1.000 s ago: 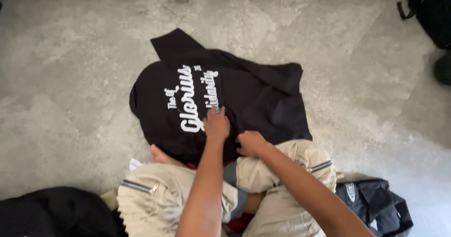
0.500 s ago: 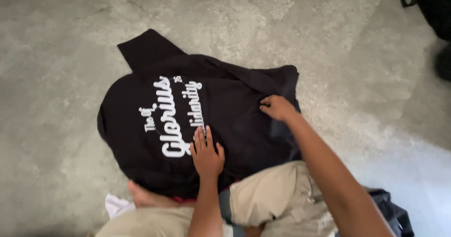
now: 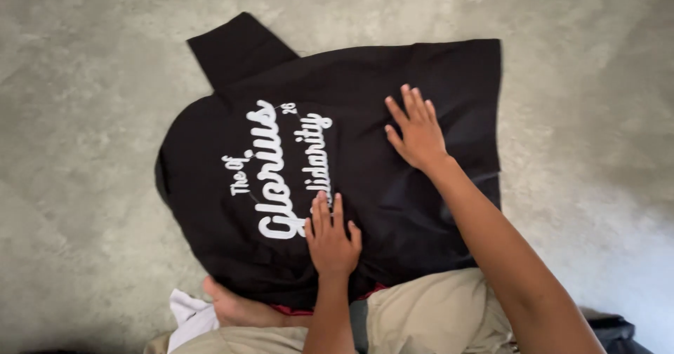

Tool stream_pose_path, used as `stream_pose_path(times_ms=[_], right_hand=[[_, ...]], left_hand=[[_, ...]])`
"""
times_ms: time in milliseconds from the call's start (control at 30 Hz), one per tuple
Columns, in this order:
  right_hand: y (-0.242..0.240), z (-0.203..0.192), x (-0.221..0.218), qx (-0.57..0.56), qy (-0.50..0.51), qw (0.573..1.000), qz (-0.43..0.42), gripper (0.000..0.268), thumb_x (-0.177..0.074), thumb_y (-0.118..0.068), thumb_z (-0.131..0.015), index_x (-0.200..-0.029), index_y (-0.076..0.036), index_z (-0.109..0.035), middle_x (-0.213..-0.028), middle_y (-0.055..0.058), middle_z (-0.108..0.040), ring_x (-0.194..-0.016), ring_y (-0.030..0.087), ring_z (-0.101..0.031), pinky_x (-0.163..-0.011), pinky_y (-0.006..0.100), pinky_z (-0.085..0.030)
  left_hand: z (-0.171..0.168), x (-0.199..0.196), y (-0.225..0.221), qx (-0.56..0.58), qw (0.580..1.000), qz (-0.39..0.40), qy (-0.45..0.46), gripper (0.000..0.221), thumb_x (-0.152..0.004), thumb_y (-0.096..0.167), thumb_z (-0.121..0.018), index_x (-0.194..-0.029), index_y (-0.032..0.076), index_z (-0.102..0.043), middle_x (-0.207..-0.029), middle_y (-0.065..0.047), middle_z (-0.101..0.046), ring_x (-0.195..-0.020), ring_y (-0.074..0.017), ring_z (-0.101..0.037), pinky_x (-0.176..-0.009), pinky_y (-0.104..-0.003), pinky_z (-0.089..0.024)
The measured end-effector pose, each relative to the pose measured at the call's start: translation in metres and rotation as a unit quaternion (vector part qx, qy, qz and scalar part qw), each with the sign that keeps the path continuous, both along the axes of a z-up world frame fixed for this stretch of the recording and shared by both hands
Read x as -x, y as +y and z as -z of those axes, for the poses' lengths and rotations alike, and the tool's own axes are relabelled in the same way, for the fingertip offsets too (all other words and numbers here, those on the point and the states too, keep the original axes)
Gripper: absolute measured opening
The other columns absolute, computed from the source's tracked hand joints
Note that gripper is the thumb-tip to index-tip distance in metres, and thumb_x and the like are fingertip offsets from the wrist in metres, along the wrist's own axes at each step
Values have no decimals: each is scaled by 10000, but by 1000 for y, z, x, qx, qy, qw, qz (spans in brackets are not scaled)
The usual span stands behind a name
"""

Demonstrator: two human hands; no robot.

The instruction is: Folding a black shirt on the floor

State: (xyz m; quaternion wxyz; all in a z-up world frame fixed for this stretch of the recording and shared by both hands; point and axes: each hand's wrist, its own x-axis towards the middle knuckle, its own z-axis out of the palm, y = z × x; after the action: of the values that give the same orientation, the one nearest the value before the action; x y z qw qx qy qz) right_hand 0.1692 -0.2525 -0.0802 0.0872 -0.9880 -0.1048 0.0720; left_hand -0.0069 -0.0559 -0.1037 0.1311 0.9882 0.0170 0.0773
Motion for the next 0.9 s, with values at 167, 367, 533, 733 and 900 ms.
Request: stream_pose_path(times_ms=[167, 367, 533, 733, 900], right_hand=[[50, 0, -17, -13, 17, 1000, -23, 531, -935, -436, -354, -1427, -243, -310, -1507, 131, -179, -1391, 292, -157, -1100, 493, -142], [88, 15, -56, 9, 69, 998, 9, 582, -928, -548, -284, -1447, -289, -244, -1505, 124, -177, -1387, 319, -144, -1070, 561, -161], [103, 32, -105, 40, 19, 998, 48, 597, -898, -554, -368, -1383, -207, -381, -1414, 177, -362, -1303, 369, -331, -1025, 600, -178], [149, 11, -156, -154, -102, 983, -15, 297, -967, -264, -421, -1127, -90, -601, -1318, 149, -442, -1271, 264, -325, -1035, 502, -121], [185, 17, -177, -214, 63, 970, 94, 563, -860, -359, -543, -1347, -140, -366, -990, 135, -626, -980, 371, -554, -803, 459, -432]], left_hand=[[-6, -5, 1, 16, 1000, 0, 9, 589, -783, 320, -445, -1359, 207, -401, -1440, -109, -340, -1320, -248, -334, -990, -447, -280], [1, -4, 2, 12, 1000, -1, 4, 600, -775, 323, -457, -1366, 233, -395, -1436, -114, -342, -1314, -255, -341, -988, -452, -279], [3, 0, 3, 23, 999, 26, 13, 573, -813, 302, -437, -1381, 267, -374, -1431, -130, -343, -1326, -278, -320, -993, -519, -249], [-15, -6, 6, 47, 998, 33, 34, 559, -767, 304, -513, -1319, 226, -468, -1447, -88, -324, -1329, -240, -299, -991, -520, -252], [-12, -5, 7, 62, 996, 41, 47, 530, -808, 303, -482, -1332, 223, -454, -1472, -73, -275, -1353, -223, -247, -1016, -504, -223]])
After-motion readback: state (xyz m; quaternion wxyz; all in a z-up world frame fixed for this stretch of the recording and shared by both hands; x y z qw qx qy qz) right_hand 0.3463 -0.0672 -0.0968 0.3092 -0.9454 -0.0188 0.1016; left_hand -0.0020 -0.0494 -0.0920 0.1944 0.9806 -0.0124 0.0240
